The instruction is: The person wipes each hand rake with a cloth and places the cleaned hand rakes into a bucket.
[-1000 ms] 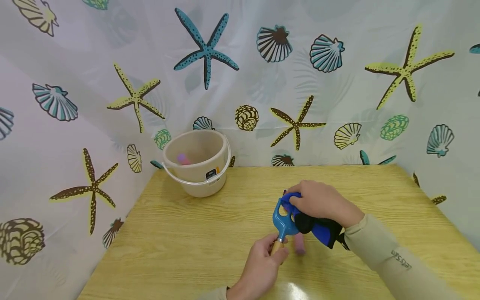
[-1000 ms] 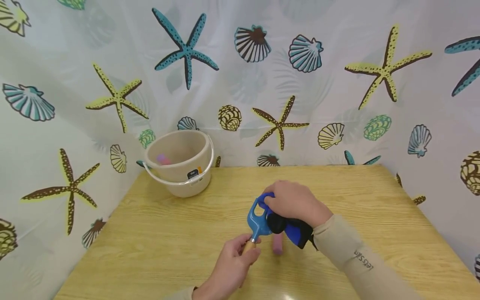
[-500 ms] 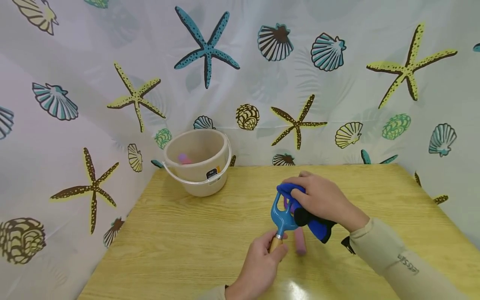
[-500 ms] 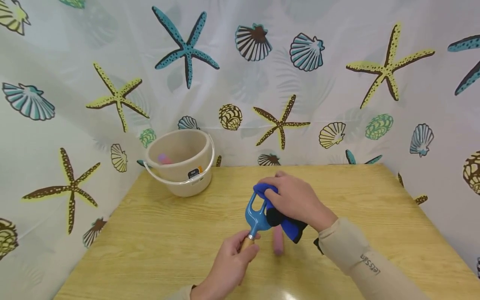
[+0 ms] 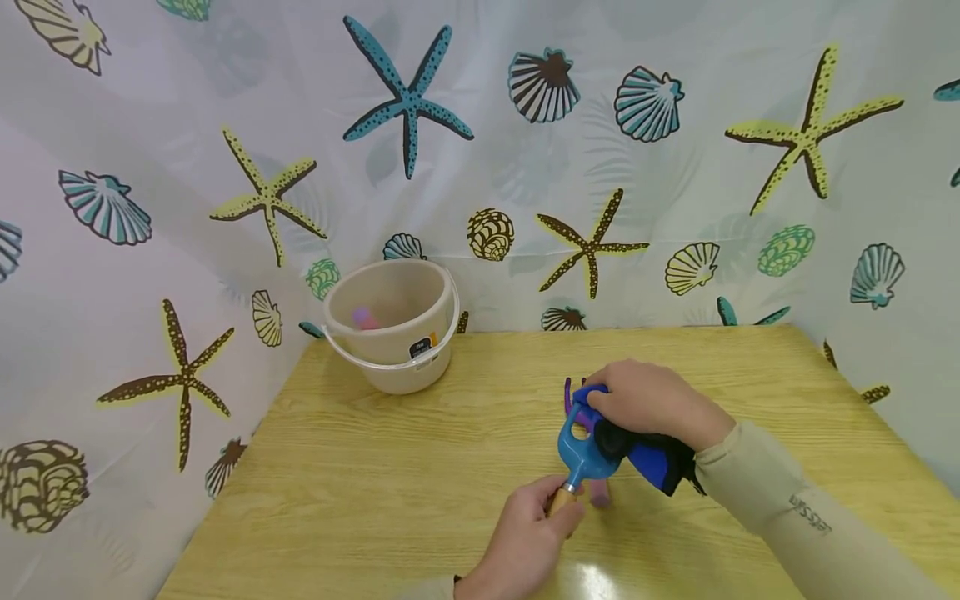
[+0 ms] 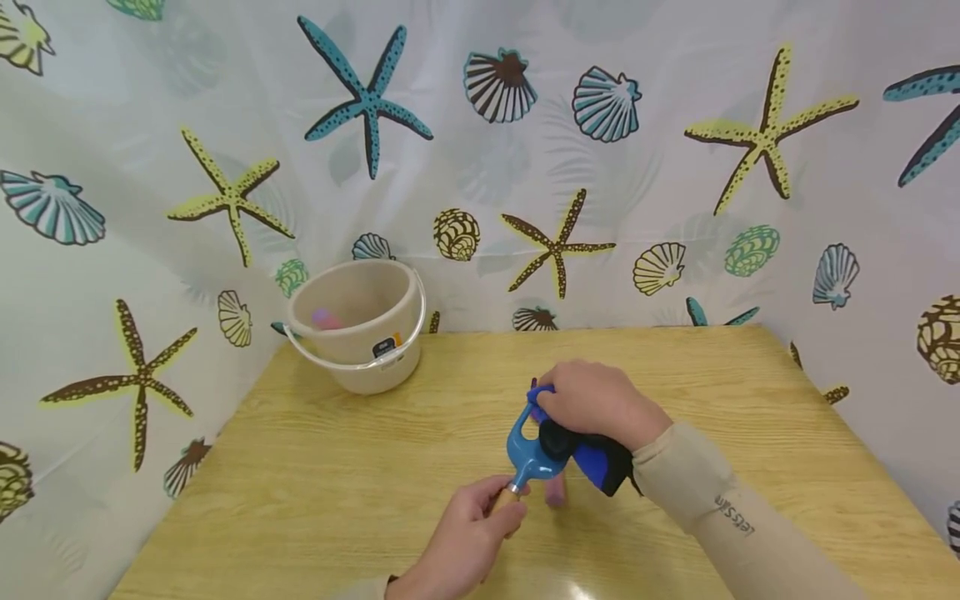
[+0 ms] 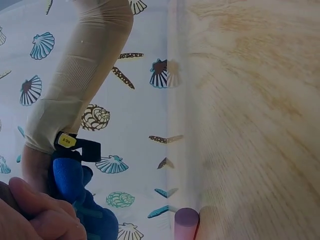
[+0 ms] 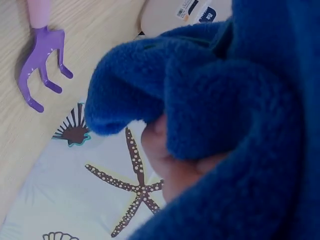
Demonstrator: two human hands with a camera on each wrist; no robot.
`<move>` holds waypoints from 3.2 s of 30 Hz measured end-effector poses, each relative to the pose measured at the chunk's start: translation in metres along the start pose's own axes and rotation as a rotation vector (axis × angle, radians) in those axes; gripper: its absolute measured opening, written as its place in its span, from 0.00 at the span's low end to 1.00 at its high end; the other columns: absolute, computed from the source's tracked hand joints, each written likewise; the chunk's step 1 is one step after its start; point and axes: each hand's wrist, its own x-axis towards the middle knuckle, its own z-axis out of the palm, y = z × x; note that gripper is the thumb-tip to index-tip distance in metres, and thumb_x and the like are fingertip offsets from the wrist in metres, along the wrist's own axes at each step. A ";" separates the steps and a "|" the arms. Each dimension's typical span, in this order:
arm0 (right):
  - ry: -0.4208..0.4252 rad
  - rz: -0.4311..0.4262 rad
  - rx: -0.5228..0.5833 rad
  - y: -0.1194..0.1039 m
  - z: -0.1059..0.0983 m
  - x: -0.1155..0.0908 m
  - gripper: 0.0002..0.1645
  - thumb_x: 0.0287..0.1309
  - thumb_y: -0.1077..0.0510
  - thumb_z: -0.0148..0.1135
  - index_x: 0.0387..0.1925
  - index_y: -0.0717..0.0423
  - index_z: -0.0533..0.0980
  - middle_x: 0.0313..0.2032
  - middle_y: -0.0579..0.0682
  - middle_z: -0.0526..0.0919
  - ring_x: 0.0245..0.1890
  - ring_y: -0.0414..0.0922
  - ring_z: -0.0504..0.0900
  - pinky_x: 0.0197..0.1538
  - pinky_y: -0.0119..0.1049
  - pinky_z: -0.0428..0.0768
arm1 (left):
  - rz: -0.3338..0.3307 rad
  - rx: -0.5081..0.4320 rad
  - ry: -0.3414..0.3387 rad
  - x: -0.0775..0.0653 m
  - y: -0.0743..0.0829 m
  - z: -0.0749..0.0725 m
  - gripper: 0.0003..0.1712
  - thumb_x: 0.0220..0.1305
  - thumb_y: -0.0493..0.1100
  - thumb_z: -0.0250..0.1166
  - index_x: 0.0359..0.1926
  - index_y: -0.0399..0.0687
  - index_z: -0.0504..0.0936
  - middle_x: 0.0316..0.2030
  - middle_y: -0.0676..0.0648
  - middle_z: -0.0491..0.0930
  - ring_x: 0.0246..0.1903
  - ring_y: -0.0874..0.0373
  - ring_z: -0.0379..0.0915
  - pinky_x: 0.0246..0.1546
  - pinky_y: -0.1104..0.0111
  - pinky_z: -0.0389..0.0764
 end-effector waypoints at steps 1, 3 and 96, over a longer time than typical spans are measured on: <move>0.016 0.005 -0.015 0.000 0.002 -0.002 0.21 0.68 0.50 0.56 0.57 0.51 0.82 0.44 0.52 0.85 0.34 0.46 0.77 0.33 0.38 0.73 | -0.006 -0.005 0.003 0.000 0.000 0.001 0.15 0.70 0.43 0.59 0.53 0.42 0.81 0.27 0.52 0.71 0.24 0.60 0.63 0.23 0.73 0.64; 0.094 -0.008 -0.067 -0.001 0.007 -0.008 0.21 0.68 0.49 0.57 0.57 0.50 0.82 0.46 0.54 0.85 0.34 0.46 0.79 0.32 0.39 0.77 | -0.001 -0.012 0.020 0.002 -0.001 0.002 0.16 0.70 0.42 0.58 0.54 0.40 0.80 0.28 0.51 0.71 0.25 0.60 0.63 0.24 0.73 0.65; 0.400 -0.114 -0.356 -0.030 0.039 -0.021 0.16 0.62 0.53 0.66 0.51 0.39 0.84 0.41 0.58 0.81 0.26 0.49 0.83 0.15 0.38 0.77 | 0.001 0.118 0.066 0.005 -0.001 -0.002 0.19 0.66 0.38 0.60 0.57 0.37 0.79 0.27 0.50 0.73 0.21 0.61 0.66 0.19 0.74 0.67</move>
